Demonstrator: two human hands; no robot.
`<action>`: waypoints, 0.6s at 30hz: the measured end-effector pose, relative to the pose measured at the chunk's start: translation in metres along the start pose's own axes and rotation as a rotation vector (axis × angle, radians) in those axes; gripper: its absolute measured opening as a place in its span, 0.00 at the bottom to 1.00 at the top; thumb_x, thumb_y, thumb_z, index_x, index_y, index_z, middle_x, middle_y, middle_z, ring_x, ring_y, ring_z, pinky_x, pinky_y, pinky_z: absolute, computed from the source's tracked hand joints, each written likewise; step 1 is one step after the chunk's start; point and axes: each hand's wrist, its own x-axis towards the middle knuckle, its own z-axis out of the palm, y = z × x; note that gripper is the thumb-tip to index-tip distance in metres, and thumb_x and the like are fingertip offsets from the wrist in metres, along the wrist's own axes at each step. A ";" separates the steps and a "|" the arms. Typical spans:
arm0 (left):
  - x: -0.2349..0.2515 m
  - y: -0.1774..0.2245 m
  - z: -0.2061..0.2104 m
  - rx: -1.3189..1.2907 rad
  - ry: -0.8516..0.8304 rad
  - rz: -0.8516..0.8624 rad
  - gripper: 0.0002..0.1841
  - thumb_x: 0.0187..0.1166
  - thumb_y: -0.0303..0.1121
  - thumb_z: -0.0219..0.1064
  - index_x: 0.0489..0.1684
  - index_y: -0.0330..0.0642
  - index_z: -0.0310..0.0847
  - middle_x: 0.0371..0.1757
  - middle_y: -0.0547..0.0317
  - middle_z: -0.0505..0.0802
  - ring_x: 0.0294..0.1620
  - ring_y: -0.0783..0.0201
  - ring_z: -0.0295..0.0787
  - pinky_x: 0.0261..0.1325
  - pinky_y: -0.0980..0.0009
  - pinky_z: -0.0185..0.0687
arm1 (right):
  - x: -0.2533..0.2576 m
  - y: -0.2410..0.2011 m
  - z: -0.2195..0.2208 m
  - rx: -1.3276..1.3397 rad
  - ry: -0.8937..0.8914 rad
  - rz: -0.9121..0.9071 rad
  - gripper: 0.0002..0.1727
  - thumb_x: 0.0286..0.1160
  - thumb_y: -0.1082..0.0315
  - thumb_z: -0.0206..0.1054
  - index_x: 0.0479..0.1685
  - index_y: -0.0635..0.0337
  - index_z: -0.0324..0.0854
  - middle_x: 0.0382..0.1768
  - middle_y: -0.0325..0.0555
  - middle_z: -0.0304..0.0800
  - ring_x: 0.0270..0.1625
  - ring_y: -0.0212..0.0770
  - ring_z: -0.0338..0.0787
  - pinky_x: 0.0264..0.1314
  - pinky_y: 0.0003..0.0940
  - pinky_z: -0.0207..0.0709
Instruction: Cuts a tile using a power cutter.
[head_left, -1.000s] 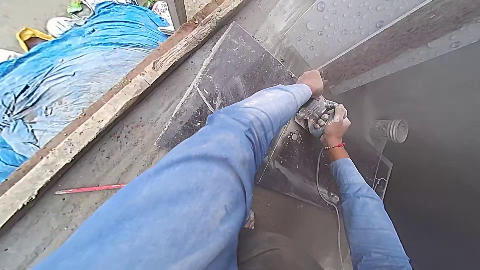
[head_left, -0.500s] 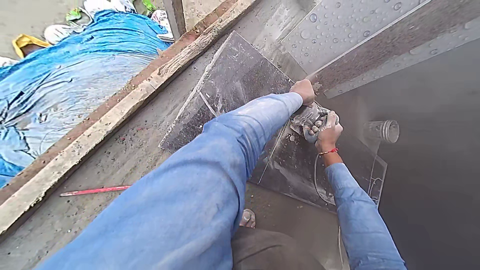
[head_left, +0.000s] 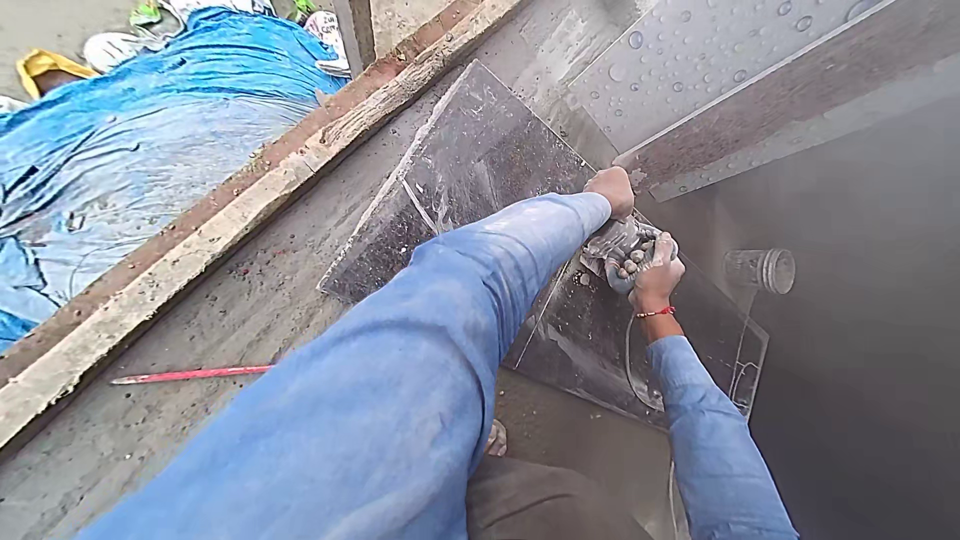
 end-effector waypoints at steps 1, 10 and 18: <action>0.001 0.001 -0.001 -0.005 -0.002 -0.002 0.19 0.59 0.31 0.82 0.45 0.33 0.83 0.53 0.39 0.90 0.57 0.45 0.90 0.54 0.43 0.87 | 0.001 0.000 0.000 0.002 0.000 -0.003 0.27 0.94 0.45 0.48 0.36 0.57 0.80 0.13 0.39 0.77 0.10 0.37 0.78 0.14 0.36 0.80; 0.017 0.004 -0.004 0.032 0.001 -0.006 0.18 0.60 0.32 0.82 0.43 0.32 0.83 0.53 0.39 0.90 0.57 0.45 0.90 0.54 0.44 0.87 | 0.008 0.003 0.009 0.044 0.011 -0.001 0.26 0.93 0.43 0.49 0.38 0.55 0.78 0.14 0.37 0.76 0.10 0.36 0.78 0.13 0.36 0.80; 0.055 0.015 -0.010 -0.015 0.076 -0.013 0.19 0.58 0.31 0.83 0.45 0.33 0.84 0.54 0.40 0.91 0.58 0.46 0.90 0.55 0.44 0.87 | 0.049 -0.006 0.019 0.013 -0.015 -0.005 0.27 0.92 0.40 0.46 0.39 0.51 0.78 0.17 0.34 0.77 0.13 0.33 0.78 0.17 0.33 0.80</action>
